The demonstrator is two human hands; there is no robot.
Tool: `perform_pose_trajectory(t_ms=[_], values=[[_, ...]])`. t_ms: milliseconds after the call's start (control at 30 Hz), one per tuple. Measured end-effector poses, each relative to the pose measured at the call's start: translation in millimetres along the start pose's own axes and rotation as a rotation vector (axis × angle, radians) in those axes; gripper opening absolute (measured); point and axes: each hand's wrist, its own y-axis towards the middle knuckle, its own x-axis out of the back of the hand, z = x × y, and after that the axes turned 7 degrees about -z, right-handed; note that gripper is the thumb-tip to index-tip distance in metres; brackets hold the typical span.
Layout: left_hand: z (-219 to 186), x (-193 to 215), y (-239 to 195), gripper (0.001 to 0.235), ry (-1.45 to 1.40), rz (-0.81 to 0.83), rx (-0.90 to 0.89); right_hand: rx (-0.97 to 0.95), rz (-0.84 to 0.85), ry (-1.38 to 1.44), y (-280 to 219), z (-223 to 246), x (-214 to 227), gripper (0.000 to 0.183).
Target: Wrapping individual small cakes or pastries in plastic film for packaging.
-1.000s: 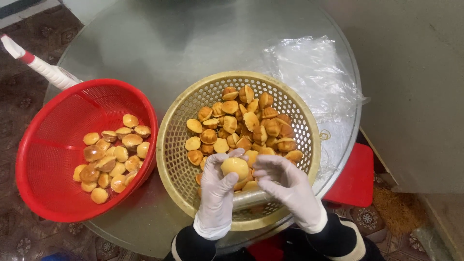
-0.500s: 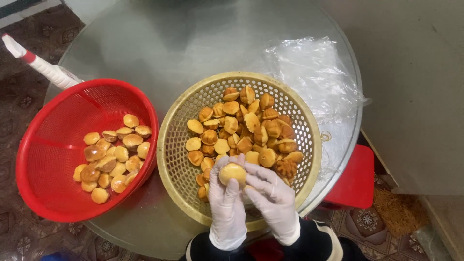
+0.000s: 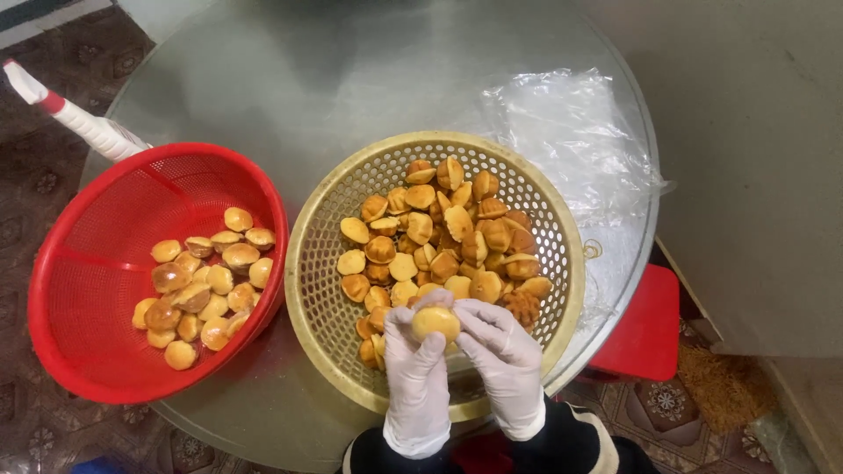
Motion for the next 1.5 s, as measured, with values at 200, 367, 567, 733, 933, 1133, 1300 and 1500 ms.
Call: perform_pose_trajectory(t_ms=[200, 367, 567, 733, 933, 1133, 1300, 1500], values=[[-2.6, -1.9, 1.7, 0.044, 0.055, -0.045, -0.014, 0.075, 0.058, -0.181, -0.6, 4.2, 3.5, 0.026], [-4.5, -8.6, -2.6, 0.044, 0.144, -0.051, 0.038, 0.282, 0.224, -0.417, 15.1, 9.4, 13.6, 0.038], [2.3, 1.2, -4.4, 0.045, 0.121, -0.086, 0.093, 0.162, 0.263, -0.437, 16.4, 13.1, 13.7, 0.039], [-0.9, -9.6, -4.3, 0.042, 0.129, -0.093, 0.028, 0.034, 0.282, -0.228, 10.3, 14.0, 11.3, 0.038], [-5.5, -22.2, -9.6, 0.043, 0.222, -0.089, -0.015, -0.03, 0.174, -0.084, 2.3, 3.7, 5.2, 0.04], [3.1, -15.2, -12.7, 0.05, 0.279, -0.158, -0.101, -0.222, 0.095, 0.083, -2.7, -7.6, 6.1, 0.046], [-19.9, -28.8, -13.2, 0.073, 0.643, 0.124, -0.072, -0.65, 0.003, 0.1, 12.5, 7.6, 4.5, 0.063], [-45.9, -10.9, 5.7, 0.071, 0.469, 0.455, -0.047, -0.876, 0.161, 0.272, 27.8, 15.5, 13.7, 0.064]])
